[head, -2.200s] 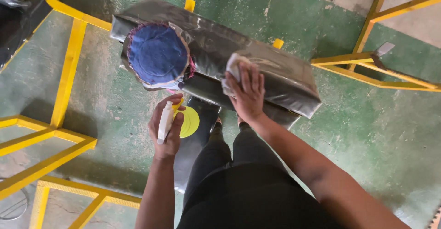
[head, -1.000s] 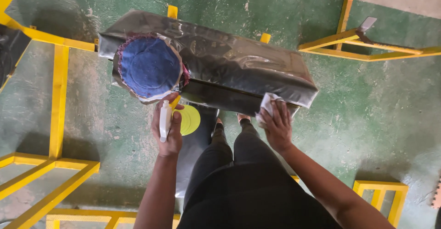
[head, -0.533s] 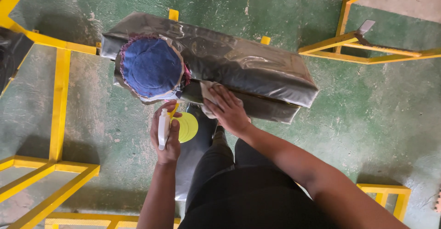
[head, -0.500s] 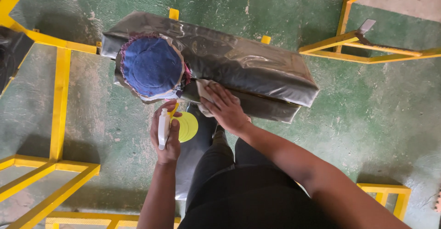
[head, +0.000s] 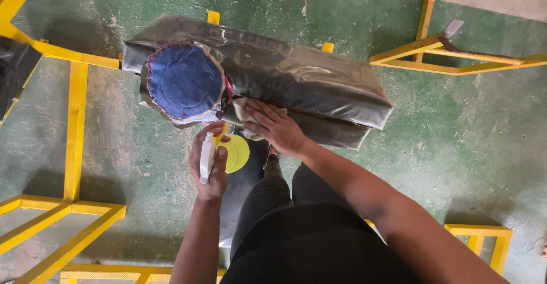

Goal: The person cleans a long, black padded bench using a spray bottle and a cloth. They wipe the surface of the bench and the yellow metal frame, then move to a second bench covered in plastic wrap to clean it as well.

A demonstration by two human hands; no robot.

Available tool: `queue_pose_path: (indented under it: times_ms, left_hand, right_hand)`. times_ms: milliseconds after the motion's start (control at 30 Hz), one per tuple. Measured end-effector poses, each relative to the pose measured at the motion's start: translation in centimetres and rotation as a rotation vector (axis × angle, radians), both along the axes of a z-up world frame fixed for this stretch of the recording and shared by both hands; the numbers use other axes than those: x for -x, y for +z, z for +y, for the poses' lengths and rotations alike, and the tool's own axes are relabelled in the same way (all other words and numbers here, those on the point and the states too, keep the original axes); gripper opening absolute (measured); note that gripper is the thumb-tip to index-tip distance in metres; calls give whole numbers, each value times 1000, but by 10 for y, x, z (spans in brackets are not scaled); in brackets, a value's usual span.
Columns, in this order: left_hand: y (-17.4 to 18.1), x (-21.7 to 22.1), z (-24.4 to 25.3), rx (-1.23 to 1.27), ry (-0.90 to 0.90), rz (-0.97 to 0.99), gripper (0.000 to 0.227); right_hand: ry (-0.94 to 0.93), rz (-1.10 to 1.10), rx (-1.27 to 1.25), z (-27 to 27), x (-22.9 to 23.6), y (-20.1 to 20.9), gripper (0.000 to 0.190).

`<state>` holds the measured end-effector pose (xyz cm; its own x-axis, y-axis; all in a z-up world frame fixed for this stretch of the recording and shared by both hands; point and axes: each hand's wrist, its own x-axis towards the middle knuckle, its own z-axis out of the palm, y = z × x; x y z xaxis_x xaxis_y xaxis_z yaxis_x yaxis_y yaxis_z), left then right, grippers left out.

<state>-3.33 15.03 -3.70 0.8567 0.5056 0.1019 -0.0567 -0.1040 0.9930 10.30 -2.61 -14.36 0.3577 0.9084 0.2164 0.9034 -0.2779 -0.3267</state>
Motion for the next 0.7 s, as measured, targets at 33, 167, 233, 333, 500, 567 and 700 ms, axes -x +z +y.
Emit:
queue_pose_path:
  times_ms: [33,167,233,333,500,567,700]
  left_hand:
    - [0,-3,-2,0,-3,0,52]
    - [1,-13,-11,-21,-27,-17,52]
    - [0,-19,-16,-32,-40,-6,51]
    - [-1,-29,-26,-24,-57,13,50]
    - [-9,-41,-40,-53,-55,-23,49]
    - [-6,-46,-46,-45,-59,-29,48]
    - [-1,-52,-54,-89,-88,-23,45]
  right_hand:
    - [-3,0,0,-12,-1,0,65]
    - [-35,-25,118,-64,-2,0,70]
    - [-53,-12,147,-93,0,-2,70]
    - [-106,-38,164,-136,4,-8,66]
    - [-208,-188,151,-191,9,-8,55]
    - [-233,-155,144,-212,11,-10,51]
    - [-280,-61,130,-235,13,1,41]
